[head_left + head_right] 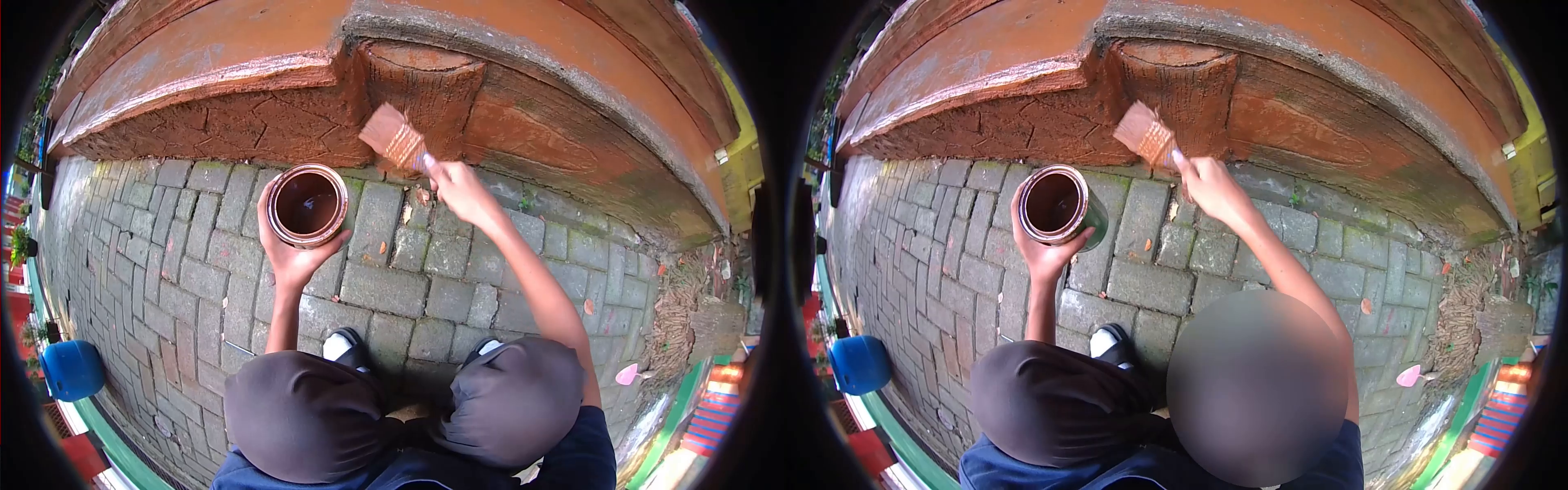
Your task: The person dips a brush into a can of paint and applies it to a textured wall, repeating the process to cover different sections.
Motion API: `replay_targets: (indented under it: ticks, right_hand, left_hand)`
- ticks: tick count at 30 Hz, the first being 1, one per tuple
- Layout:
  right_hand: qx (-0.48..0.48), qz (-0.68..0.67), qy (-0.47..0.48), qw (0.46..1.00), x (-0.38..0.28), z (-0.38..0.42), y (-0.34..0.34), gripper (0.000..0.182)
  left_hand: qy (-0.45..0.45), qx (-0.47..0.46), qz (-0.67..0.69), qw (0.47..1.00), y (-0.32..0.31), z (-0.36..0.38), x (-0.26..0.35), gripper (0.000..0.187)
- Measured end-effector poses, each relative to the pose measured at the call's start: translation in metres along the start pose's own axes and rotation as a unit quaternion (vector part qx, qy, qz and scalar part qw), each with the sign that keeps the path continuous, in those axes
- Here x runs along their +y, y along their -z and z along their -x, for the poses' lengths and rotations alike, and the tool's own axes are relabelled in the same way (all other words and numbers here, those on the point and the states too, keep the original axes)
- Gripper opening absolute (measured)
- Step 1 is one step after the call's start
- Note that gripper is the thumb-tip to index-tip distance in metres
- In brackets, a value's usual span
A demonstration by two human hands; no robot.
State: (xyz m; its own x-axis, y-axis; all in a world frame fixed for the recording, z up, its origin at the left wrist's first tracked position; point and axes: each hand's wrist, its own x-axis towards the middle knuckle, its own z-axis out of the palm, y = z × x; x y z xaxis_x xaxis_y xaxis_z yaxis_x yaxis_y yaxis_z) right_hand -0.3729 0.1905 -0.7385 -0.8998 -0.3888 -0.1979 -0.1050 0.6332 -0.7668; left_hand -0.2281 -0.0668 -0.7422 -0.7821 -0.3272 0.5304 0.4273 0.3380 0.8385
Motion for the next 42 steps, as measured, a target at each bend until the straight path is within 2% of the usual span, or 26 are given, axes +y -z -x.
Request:
replay_targets:
  ticks: [2, 4, 7, 9, 10, 12, 14, 16, 18, 20, 22, 23, 25, 27, 29, 31, 34, 36, 38, 40, 42]
  right_hand:
    - [0.029, -0.031, 0.041, 0.998, -0.033, -0.004, 0.031, 0.069]
    - [0.096, 0.044, 0.104, 0.989, -0.055, -0.022, 0.051, 0.059]
    - [0.107, 0.12, 0.149, 0.976, -0.051, -0.06, 0.071, 0.058]
    - [0.091, 0.138, 0.075, 0.983, -0.041, -0.073, 0.074, 0.058]
    - [0.092, 0.143, 0.071, 0.983, -0.038, -0.069, 0.074, 0.058]
    - [0.078, 0.064, 0.054, 0.993, -0.033, -0.06, 0.077, 0.058]
    - [0.098, 0.071, 0.044, 0.992, -0.027, -0.051, 0.083, 0.063]
    - [0.113, 0.136, 0.059, 0.983, -0.016, -0.043, 0.094, 0.063]
    - [0.114, 0.13, 0.026, 0.985, -0.008, -0.022, 0.109, 0.061]
    - [0.168, 0.155, 0.03, 0.973, 0.027, -0.007, 0.128, 0.06]
    - [0.165, 0.167, -0.048, 0.971, 0.064, 0.014, 0.157, 0.059]
    - [0.159, 0.131, -0.097, 0.974, 0.073, 0.031, 0.168, 0.06]
    - [0.209, 0.154, -0.109, 0.96, 0.111, 0.055, 0.185, 0.061]
    - [0.221, 0.073, -0.155, 0.96, 0.177, 0.067, 0.201, 0.061]
    - [0.213, -0.049, -0.218, 0.951, 0.205, 0.097, 0.213, 0.056]
    - [0.201, -0.043, -0.262, 0.943, 0.227, 0.119, 0.221, 0.055]
    - [0.125, -0.032, -0.308, 0.943, 0.179, 0.156, 0.226, 0.053]
    - [0.092, -0.094, -0.246, 0.96, 0.122, 0.175, 0.225, 0.045]
    - [0.141, -0.017, -0.169, 0.975, 0.072, 0.189, 0.226, 0.034]
    - [0.186, -0.023, -0.084, 0.979, 0.027, 0.201, 0.235, 0.025]
    - [0.133, -0.033, -0.063, 0.989, -0.021, 0.209, 0.25, 0.022]
  left_hand:
    - [0.005, -0.002, -0.019, 1.0, -0.001, 0.0, -0.001, 0.113]
    - [-0.007, 0.002, -0.01, 1.0, -0.004, -0.002, 0.001, 0.112]
    - [-0.019, 0.015, -0.007, 1.0, -0.006, -0.007, 0.009, 0.109]
    - [-0.017, 0.016, -0.011, 1.0, -0.008, -0.008, 0.01, 0.109]
    - [-0.012, 0.013, -0.018, 1.0, -0.008, -0.007, 0.01, 0.108]
    - [-0.013, 0.011, -0.01, 1.0, -0.014, -0.008, 0.01, 0.107]
    - [-0.007, 0.014, 0.0, 1.0, -0.02, -0.006, 0.011, 0.108]
    - [-0.02, 0.006, -0.006, 1.0, -0.023, -0.007, 0.016, 0.109]
    - [-0.02, 0.001, 0.008, 1.0, -0.026, -0.008, 0.021, 0.11]
    - [-0.024, -0.02, -0.004, 1.0, -0.026, -0.014, 0.025, 0.112]
    - [-0.039, -0.049, -0.021, 0.998, -0.025, -0.023, 0.042, 0.111]
    - [-0.046, -0.058, -0.017, 0.997, -0.026, -0.028, 0.05, 0.11]
    - [-0.047, -0.073, 0.002, 0.996, -0.029, -0.038, 0.071, 0.11]
    - [-0.054, -0.104, -0.005, 0.993, -0.029, -0.049, 0.09, 0.109]
    - [-0.07, -0.121, -0.003, 0.99, -0.032, -0.06, 0.106, 0.11]
    - [-0.081, -0.149, 0.005, 0.986, -0.041, -0.07, 0.124, 0.111]
    - [-0.111, -0.213, 0.01, 0.971, -0.056, -0.086, 0.14, 0.11]
    - [-0.114, -0.247, 0.042, 0.961, -0.067, -0.095, 0.145, 0.108]
    - [-0.095, -0.271, 0.059, 0.956, -0.079, -0.099, 0.149, 0.108]
    - [-0.085, -0.299, 0.085, 0.947, -0.089, -0.099, 0.148, 0.108]
    - [-0.109, -0.313, 0.087, 0.939, -0.096, -0.097, 0.14, 0.107]
